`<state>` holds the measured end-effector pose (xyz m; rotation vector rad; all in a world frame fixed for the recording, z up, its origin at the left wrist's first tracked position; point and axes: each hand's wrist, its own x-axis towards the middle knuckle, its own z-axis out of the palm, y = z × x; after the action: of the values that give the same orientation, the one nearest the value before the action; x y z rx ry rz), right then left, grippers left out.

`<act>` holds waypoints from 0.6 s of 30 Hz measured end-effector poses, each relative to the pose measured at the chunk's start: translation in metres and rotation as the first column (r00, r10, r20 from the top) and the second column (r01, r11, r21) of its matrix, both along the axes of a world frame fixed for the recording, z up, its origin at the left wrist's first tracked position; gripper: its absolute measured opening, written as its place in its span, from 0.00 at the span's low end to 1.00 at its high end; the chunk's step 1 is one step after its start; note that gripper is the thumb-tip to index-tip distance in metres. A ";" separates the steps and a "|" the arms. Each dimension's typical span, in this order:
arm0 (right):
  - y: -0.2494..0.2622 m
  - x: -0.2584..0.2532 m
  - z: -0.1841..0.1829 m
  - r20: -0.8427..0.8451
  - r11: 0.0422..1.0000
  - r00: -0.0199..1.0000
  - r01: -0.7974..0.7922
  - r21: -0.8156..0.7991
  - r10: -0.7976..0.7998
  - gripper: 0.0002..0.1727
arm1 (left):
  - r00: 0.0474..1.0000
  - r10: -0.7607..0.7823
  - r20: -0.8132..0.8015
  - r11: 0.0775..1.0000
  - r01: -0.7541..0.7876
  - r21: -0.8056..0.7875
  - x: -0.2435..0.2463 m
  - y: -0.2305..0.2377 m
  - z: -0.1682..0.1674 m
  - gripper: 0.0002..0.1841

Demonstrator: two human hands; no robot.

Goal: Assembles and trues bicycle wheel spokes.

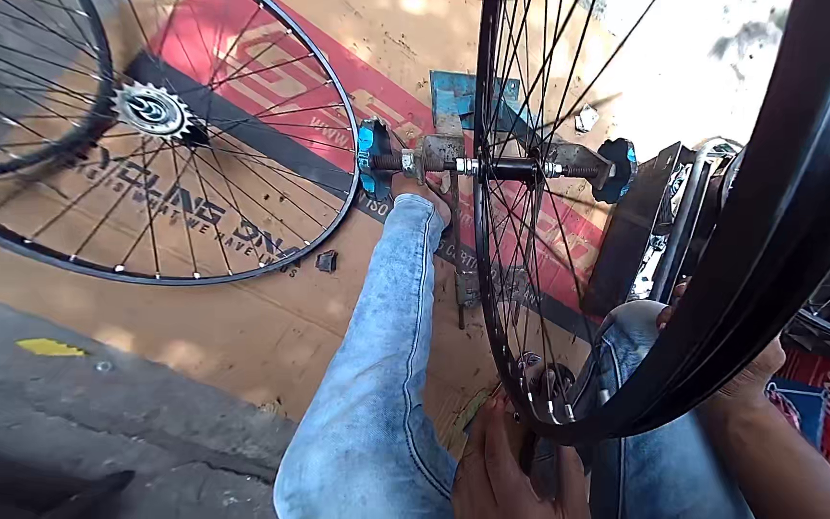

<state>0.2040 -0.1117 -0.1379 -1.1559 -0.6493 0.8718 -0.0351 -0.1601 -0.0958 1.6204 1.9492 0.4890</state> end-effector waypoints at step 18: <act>0.001 0.000 -0.002 0.010 1.000 1.000 0.002 -0.012 -0.002 0.07 | 0.999 0.008 0.042 1.000 -0.009 0.011 -0.001 0.003 0.000 0.34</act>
<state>0.2044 -0.1112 -0.1395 -1.1722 -0.6515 0.8703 -0.0356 -0.1575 -0.0960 1.5965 1.9265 0.5345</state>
